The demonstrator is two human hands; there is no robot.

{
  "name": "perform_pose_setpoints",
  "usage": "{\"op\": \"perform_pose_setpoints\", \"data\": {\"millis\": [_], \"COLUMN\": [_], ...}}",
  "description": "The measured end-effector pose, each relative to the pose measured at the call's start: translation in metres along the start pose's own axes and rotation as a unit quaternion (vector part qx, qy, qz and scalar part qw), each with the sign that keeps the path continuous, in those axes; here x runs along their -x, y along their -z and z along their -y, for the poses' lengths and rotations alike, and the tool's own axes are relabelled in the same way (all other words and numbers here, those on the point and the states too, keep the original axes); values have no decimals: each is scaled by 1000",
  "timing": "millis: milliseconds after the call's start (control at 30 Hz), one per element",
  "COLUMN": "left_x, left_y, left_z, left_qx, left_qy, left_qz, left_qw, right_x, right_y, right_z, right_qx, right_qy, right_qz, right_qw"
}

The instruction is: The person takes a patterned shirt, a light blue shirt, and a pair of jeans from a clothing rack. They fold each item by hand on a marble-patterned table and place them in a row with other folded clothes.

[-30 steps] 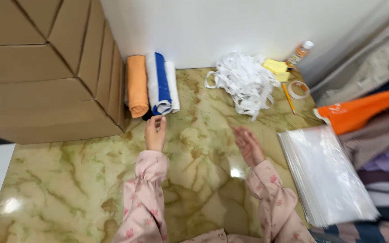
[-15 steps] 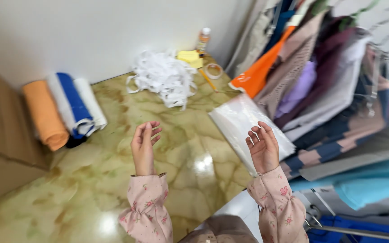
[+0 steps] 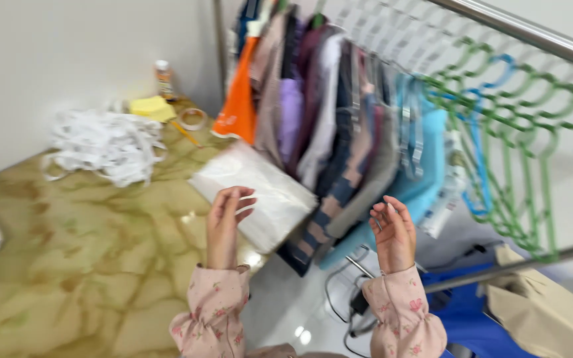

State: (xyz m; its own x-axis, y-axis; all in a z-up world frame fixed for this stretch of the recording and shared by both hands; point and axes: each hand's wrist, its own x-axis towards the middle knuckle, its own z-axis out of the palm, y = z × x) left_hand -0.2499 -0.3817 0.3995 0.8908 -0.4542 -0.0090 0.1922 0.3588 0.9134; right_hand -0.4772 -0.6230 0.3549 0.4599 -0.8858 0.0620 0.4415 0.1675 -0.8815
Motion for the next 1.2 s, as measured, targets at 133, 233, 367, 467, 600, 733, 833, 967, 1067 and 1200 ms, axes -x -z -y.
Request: {"op": "perform_pose_setpoints", "data": {"millis": [133,233,367,467,600,733,833,967,1067,1200], "left_x": [32,52,78,99,113,119,109,84,68,59], "left_y": [-94,-149,-200,-222,-235,-238,-254,-285,-311,-332], "left_z": [38,72,95,99,106,116,139,164,168,174], "left_qx": [-1,12,4,-8,-29,-49,-71,-162,-231,-281], "left_qy": [24,45,57,65,66,71,63,-12,-69,-58], "left_qz": [67,110,146,164,182,188,224,298,312,349], "left_qw": [997,993,988,984,981,978,970,941,919,892], "right_x": [1,4,-9,-17,-33,-93,-107,-78,-67,-100], "right_y": [73,115,138,125,94,125,139,143,139,145], "right_z": [33,56,78,91,110,75,63,63,79,77], "right_qx": [42,135,238,308,456,500,546,479,487,564], "right_qy": [22,44,94,160,221,233,233,201,252,254], "right_qz": [-37,-85,-79,-53,-42,-20,-25,-15,-44,-63], "right_qw": [998,986,964,936,861,834,805,855,835,783]}}
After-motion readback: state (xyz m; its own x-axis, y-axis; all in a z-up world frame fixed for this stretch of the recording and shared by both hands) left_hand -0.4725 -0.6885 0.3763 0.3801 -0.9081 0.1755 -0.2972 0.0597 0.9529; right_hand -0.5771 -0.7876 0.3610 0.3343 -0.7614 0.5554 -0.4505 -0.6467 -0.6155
